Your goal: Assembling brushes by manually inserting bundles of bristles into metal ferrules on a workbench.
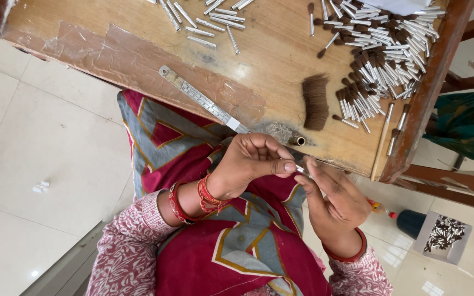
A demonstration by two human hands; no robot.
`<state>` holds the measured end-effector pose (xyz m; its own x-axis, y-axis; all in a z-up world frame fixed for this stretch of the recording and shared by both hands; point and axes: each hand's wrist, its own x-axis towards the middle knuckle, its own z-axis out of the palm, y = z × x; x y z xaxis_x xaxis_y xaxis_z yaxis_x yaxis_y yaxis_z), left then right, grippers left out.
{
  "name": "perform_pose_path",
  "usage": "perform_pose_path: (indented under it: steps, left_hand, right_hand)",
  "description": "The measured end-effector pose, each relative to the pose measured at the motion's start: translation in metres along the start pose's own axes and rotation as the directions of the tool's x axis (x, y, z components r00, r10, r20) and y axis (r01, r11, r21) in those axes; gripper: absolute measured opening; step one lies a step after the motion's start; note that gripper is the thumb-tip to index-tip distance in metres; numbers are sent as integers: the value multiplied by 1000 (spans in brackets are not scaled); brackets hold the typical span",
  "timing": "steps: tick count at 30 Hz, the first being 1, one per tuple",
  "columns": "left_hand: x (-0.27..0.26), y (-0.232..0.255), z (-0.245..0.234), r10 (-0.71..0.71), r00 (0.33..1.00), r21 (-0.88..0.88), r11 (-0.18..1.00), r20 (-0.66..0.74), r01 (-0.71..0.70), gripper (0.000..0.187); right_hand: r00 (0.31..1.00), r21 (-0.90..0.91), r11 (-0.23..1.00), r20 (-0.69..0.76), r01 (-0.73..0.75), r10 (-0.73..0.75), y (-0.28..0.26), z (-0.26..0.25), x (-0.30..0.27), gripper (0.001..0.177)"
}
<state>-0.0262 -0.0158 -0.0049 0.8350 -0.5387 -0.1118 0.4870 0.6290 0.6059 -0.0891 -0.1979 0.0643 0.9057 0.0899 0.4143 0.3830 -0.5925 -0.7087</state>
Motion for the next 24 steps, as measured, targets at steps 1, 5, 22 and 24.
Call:
perform_pose_path:
  steps: [1, 5, 22, 24]
  left_hand:
    - [0, 2, 1, -6, 1000, -24, 1000, -8, 6, 13]
    - [2, -3, -6, -43, 998, -82, 996, -45, 39, 12]
    - [0, -1, 16, -133, 987, -13, 991, -85, 132, 26]
    - [1, -8, 10, -121, 991, -46, 992, -51, 119, 23]
  right_hand:
    - [1000, -22, 999, -19, 23, -23, 1, 1, -1, 35]
    - [991, -156, 984, -91, 85, -100, 24, 15, -23, 50]
    - [957, -304, 944, -213, 126, -196, 7, 26, -8, 20]
    - [953, -295, 950, -244, 103, -179, 10, 21, -6, 20]
